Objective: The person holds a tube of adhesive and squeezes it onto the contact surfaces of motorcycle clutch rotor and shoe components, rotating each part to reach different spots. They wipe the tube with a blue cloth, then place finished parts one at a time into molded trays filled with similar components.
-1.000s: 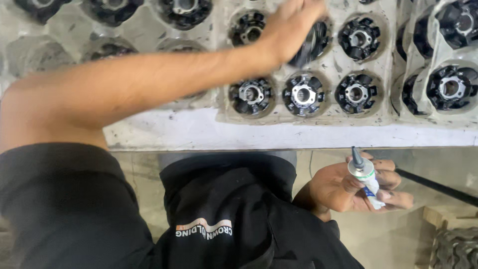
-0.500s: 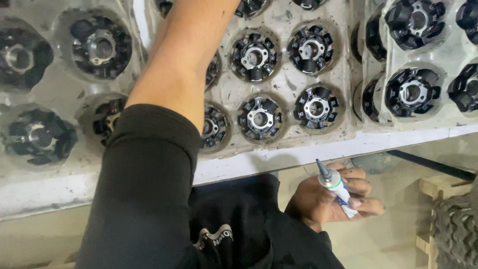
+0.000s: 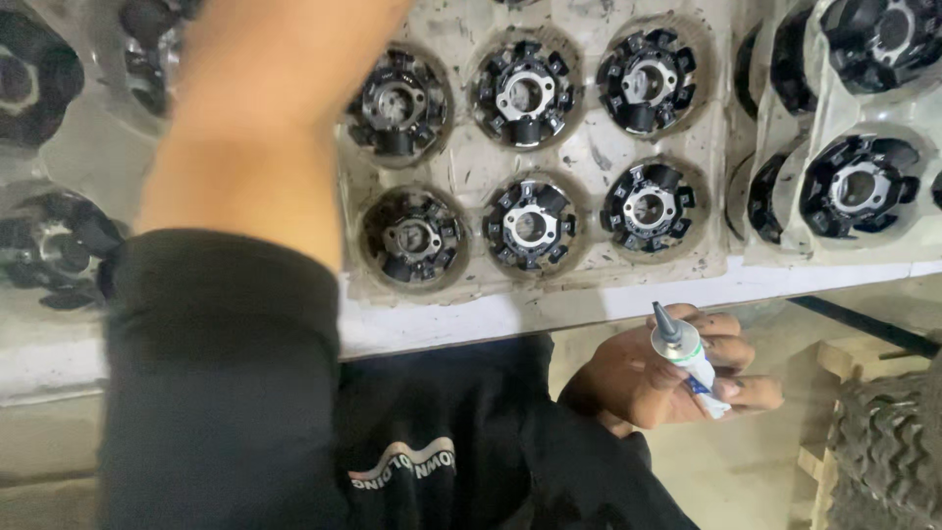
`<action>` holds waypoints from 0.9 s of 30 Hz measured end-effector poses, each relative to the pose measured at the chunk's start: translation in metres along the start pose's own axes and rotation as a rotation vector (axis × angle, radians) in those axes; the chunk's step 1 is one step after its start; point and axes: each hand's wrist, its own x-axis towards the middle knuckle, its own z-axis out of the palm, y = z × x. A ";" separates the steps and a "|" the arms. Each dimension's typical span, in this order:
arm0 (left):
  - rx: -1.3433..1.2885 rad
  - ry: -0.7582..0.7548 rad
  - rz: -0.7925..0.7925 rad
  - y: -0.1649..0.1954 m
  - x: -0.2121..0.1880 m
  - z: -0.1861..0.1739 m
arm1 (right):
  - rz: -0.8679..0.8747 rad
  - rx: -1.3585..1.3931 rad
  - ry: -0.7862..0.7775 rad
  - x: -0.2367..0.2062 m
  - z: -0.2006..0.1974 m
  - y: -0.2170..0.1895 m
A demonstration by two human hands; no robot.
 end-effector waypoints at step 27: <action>0.192 1.181 -1.006 0.042 -0.524 0.128 | 0.025 0.169 -0.429 -0.089 0.080 -0.078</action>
